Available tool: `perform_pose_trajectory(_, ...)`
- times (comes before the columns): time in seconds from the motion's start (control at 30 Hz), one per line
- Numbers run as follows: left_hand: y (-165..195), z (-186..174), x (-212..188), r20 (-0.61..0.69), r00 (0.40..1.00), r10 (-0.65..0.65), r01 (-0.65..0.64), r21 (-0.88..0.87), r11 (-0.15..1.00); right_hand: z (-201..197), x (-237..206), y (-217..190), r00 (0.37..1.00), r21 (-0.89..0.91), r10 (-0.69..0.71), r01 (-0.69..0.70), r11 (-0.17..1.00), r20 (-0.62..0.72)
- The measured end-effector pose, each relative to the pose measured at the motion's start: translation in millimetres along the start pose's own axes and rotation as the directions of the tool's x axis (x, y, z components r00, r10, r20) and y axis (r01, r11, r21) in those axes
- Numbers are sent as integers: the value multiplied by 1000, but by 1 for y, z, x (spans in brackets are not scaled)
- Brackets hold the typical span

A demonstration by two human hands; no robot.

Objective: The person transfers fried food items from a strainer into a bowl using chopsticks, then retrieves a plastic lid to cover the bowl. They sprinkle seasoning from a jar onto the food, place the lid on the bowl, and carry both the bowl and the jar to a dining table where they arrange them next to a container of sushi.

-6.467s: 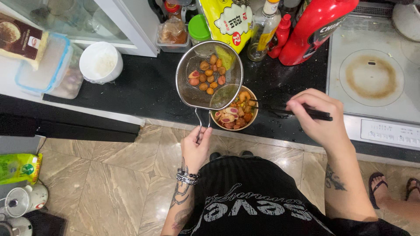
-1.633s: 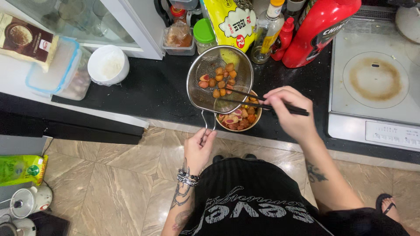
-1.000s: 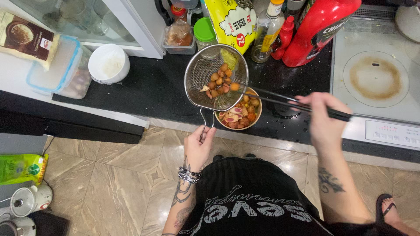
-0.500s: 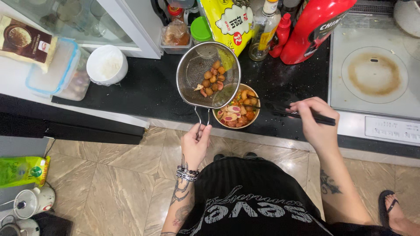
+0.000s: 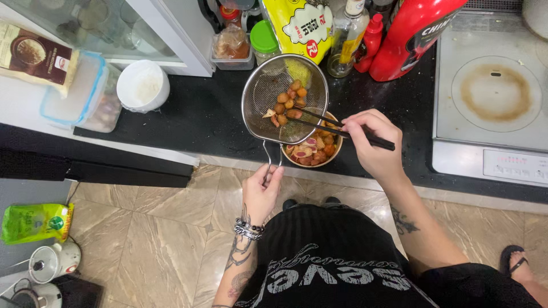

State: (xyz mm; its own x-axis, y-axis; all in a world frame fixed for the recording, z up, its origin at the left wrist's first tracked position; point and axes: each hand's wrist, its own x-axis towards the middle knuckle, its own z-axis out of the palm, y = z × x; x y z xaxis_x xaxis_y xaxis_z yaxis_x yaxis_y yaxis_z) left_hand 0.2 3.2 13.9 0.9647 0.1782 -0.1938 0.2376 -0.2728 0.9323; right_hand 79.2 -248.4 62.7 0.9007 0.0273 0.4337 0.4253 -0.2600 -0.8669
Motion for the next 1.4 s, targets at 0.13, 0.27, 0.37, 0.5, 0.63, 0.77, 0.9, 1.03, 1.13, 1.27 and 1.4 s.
perform_pose_trajectory(0.13, 0, -1, -1, 0, 1000, -13, 13, -5, 1000, 2, -2, -1, 998, -65, 56, -55, 996, 7)
perform_pose_trajectory(0.27, -2, 0, 0, -10, 1000, -29, 29, -29, 999, 1, -7, 7, 1000, -90, 30, -31, 995, -4)
perform_pose_trajectory(0.37, -3, 3, 1, -31, 998, -49, 48, -59, 997, -6, -11, 18, 986, 102, 145, -137, 985, -83)
perform_pose_trajectory(0.5, -5, 2, 4, -40, 998, -45, 43, -51, 998, -52, -20, 23, 940, 209, 300, -265, 942, -163)
perform_pose_trajectory(0.63, -7, -1, 6, -47, 998, -40, 38, -52, 998, -108, -34, 13, 930, 200, 346, -319, 926, -122)
perform_pose_trajectory(0.77, -7, -2, 8, -35, 999, -19, 17, -53, 998, -119, -37, 11, 908, 69, 415, -411, 909, -54)
perform_pose_trajectory(0.9, -5, 0, 8, -31, 999, -21, 19, -71, 997, -107, -35, 11, 937, -77, 349, -346, 935, 20)
perform_pose_trajectory(1.03, -4, 0, 7, -19, 998, -53, 52, -27, 998, -101, -32, 6, 960, -33, 278, -278, 960, 12)
perform_pose_trajectory(1.13, -4, -1, 6, -20, 999, -48, 47, -51, 998, -103, -27, 1, 952, -28, 306, -306, 952, -3)
perform_pose_trajectory(1.27, -5, -1, 5, -27, 999, -36, 35, -54, 998, -100, -21, -6, 954, -119, 298, -295, 948, 6)
perform_pose_trajectory(1.4, -4, -2, 5, -24, 998, -60, 59, -43, 997, -90, -17, -11, 967, -362, 247, -207, 909, 68)
